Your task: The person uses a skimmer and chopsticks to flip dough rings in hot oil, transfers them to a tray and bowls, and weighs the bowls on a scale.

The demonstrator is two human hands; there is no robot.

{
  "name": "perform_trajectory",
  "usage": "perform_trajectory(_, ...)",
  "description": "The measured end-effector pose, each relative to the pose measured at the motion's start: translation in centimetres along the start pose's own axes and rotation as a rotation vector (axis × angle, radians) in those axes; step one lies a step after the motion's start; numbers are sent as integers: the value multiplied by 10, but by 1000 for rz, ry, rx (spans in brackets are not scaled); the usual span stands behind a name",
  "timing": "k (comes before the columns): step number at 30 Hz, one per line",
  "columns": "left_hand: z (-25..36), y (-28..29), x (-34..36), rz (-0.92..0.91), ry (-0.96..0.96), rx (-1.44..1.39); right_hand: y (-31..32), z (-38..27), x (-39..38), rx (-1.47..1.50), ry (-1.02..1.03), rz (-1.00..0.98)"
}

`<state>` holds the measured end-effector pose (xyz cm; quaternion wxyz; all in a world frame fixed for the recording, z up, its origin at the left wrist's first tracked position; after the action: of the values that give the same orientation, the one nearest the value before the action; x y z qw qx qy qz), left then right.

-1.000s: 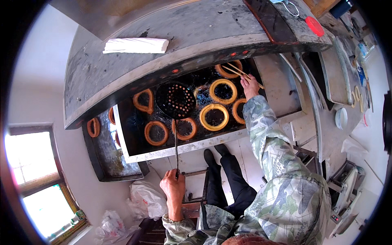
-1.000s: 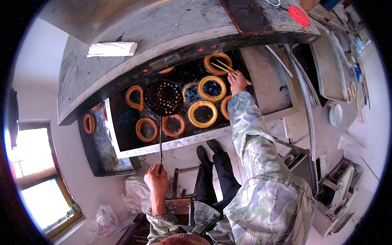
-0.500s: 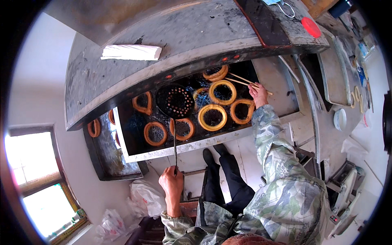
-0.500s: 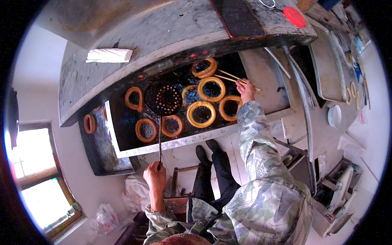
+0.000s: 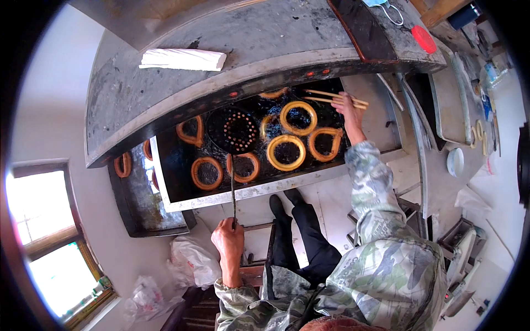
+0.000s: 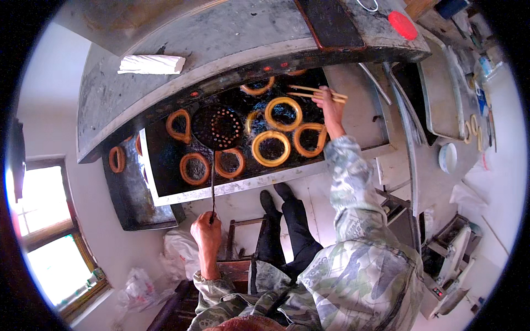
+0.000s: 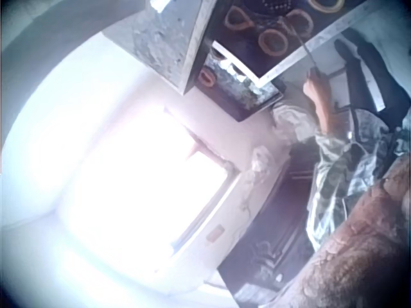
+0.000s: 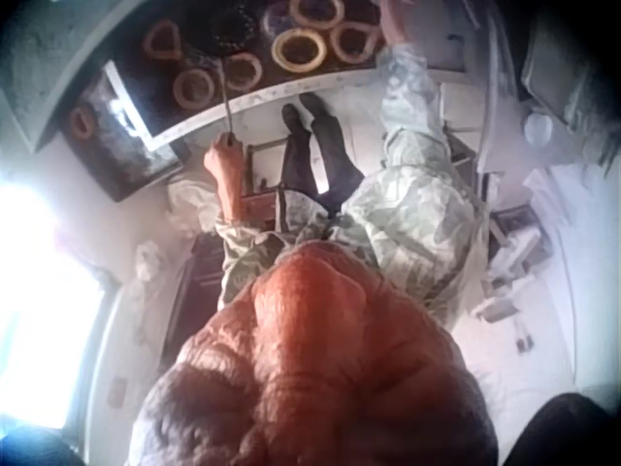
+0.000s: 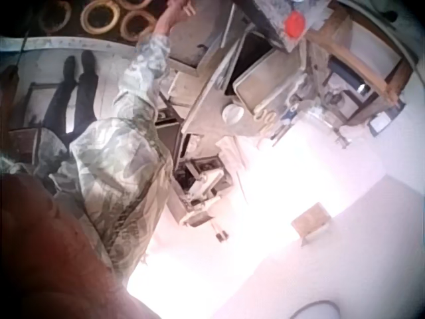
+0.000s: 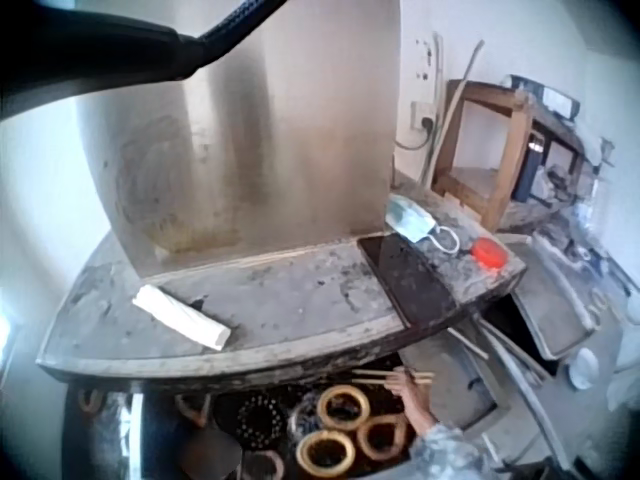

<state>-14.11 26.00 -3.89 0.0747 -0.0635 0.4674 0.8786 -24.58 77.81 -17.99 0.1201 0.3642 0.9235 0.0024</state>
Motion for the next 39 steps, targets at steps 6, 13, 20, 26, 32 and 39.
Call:
perform_trajectory(6,3,-15,8,-60,-19,-2,33,23,-24,-214,-25,-85)
perform_trajectory(13,2,-26,16,-108,-29,43,8,29,-34,-244,182,30)
perform_trajectory(20,2,-27,22,-92,-28,52,-10,0,-51,-176,245,54)
perform_trajectory(26,-3,-17,21,-103,45,68,-62,-17,-89,-113,125,-65)
perform_trajectory(32,-10,-11,19,-77,87,46,-106,39,-76,3,-17,10)
perform_trajectory(39,-12,-9,22,-45,46,24,-123,40,-83,128,-45,-45)
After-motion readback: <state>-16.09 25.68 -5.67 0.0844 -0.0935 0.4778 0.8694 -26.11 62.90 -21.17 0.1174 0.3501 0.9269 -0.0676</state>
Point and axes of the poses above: each hand's wrist, its own x-axis towards the middle knuckle, its own y-axis out of the back of the hand, z = x × y, the point moved 8 cm from there along x, towards the middle knuckle, and after that the axes turned 7 degrees about -x, right-handed, at the moved point
